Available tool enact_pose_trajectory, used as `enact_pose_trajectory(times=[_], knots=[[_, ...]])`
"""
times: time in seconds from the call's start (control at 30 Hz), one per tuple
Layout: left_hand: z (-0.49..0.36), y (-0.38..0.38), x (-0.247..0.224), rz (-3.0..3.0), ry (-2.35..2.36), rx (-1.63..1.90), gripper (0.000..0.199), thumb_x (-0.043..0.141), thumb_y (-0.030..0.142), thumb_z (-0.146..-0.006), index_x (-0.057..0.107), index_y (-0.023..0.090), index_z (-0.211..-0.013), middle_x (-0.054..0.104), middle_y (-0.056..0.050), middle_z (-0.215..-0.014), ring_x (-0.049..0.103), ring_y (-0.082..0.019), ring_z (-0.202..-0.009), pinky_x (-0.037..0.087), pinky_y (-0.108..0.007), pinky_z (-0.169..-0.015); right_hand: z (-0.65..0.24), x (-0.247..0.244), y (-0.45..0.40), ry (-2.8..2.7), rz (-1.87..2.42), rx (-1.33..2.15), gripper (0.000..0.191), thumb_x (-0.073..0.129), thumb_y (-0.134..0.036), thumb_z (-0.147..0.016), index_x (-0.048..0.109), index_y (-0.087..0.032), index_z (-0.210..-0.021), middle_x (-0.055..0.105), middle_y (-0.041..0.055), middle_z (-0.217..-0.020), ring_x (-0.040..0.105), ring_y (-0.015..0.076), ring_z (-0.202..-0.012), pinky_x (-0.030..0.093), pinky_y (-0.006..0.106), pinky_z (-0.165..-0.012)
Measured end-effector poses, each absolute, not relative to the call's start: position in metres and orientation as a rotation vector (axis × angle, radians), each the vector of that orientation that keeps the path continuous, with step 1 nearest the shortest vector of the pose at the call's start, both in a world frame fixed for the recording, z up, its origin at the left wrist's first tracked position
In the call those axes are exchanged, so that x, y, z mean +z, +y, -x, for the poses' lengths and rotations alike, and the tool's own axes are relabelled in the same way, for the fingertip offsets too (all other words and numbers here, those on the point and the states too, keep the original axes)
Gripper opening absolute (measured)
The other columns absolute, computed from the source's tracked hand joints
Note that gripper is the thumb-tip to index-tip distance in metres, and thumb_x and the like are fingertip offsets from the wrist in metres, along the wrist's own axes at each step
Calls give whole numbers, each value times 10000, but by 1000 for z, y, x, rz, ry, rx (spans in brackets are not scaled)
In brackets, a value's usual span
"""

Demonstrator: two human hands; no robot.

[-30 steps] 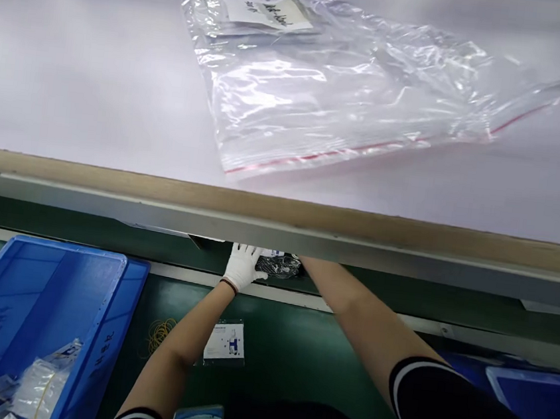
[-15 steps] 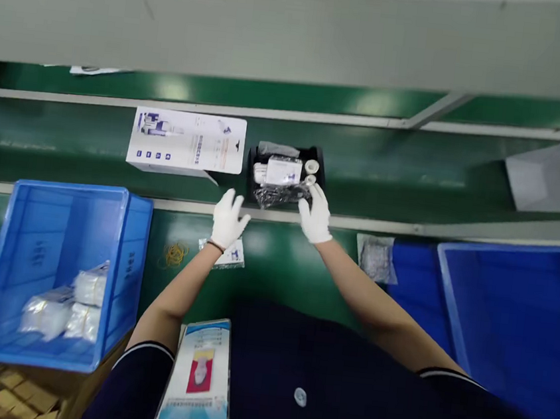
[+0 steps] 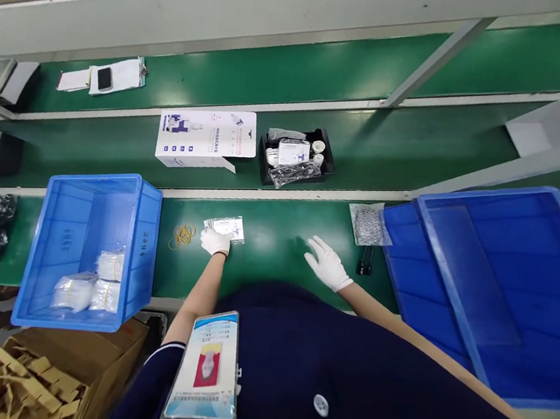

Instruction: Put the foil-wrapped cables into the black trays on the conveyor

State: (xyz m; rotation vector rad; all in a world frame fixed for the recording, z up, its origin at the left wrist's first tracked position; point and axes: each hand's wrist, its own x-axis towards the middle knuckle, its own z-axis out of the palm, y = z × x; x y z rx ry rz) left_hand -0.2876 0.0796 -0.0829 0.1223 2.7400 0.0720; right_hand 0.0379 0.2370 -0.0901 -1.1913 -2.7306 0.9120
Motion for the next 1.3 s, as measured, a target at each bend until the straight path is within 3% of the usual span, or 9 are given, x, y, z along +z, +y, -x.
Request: enact_pose_trajectory(times=[0.13, 0.3, 0.43, 0.57, 0.8, 0.9, 1.03, 1.2, 1.3], knots=[[293, 83, -80, -146, 2690, 60, 616, 819, 553, -654, 620, 111, -1035, 555, -200, -1201, 588, -331, -1096, 513, -417, -890, -34, -89, 244, -2697, 1256, 909, 509, 452, -362, -930, 562, -91, -1346, 463, 198, -1462, 487, 336, -1316, 407, 494, -1107], [283, 81, -67, -125, 2743, 77, 667, 692, 584, -808, 537, 93, -1231, 539, -206, -1261, 583, -306, -1126, 516, -421, -902, -41, -85, 257, -2655, 1303, 1001, 436, 599, -308, -860, 643, -171, -1272, 500, 130, -1452, 489, 308, -1321, 378, 455, -1135], [294, 75, -61, -150, 2723, 92, 415, 595, 488, -926, 607, 122, -1122, 561, -155, -1258, 573, -272, -1131, 492, -456, -949, -59, -80, 280, -2453, 1496, 1073, 438, 565, -286, -879, 626, -125, -1281, 469, 168, -1467, 458, 323, -1345, 339, 482, -1159], [300, 76, -52, -270, 2616, 254, 228, 602, 353, -949, 637, 131, -989, 642, -77, -1056, 621, -204, -988, 514, -403, -904, -56, -76, 283, -2214, 1569, 1291, 430, 539, -279, -874, 623, -122, -1265, 494, 185, -1436, 446, 318, -1356, 294, 510, -1184], [233, 100, -30, -606, 2377, 700, 208, 530, 299, -987, 626, 136, -903, 641, -7, -797, 633, -129, -737, 543, -270, -719, 37, -55, 242, -1832, 1230, 1983, 528, 575, -411, -889, 558, -137, -1339, 603, 176, -1327, 609, 277, -1195, 511, 451, -1016], [208, 104, -9, -689, 2408, 848, 132, 565, 265, -949, 624, 152, -980, 671, -55, -988, 651, -165, -926, 543, -296, -846, 61, -36, 236, -1730, 1042, 2106, 517, 629, -411, -864, 591, -131, -1298, 649, 158, -1265, 658, 274, -1102, 556, 417, -946], [190, 101, 24, -837, 2394, 1055, 286, 726, 231, -810, 640, 174, -1077, 498, -110, -1407, 449, -253, -1334, 365, -369, -1142, 54, -9, 232, -1741, 945, 2065, 562, 645, -470, -868, 580, -139, -1318, 678, 134, -1214, 683, 262, -1016, 568, 411, -901], [165, 92, 35, -832, 1967, 1081, 138, 614, 173, -832, 736, 183, -895, 725, -63, -1026, 662, -227, -1028, 500, -358, -1006, 26, 6, 242, -2032, 923, 1997, 429, 543, -485, -944, 651, -194, -1240, 712, 64, -1135, 685, 216, -985, 566, 345, -871], [158, 84, 34, -745, 1973, 1126, 205, 589, 216, -854, 738, 156, -981, 724, -78, -1089, 654, -226, -1071, 495, -354, -1014, -10, 3, 281, -2271, 1090, 1825, 337, 611, -425, -909, 699, -181, -1124, 707, 84, -1125, 666, 240, -1013, 539, 360, -916]])
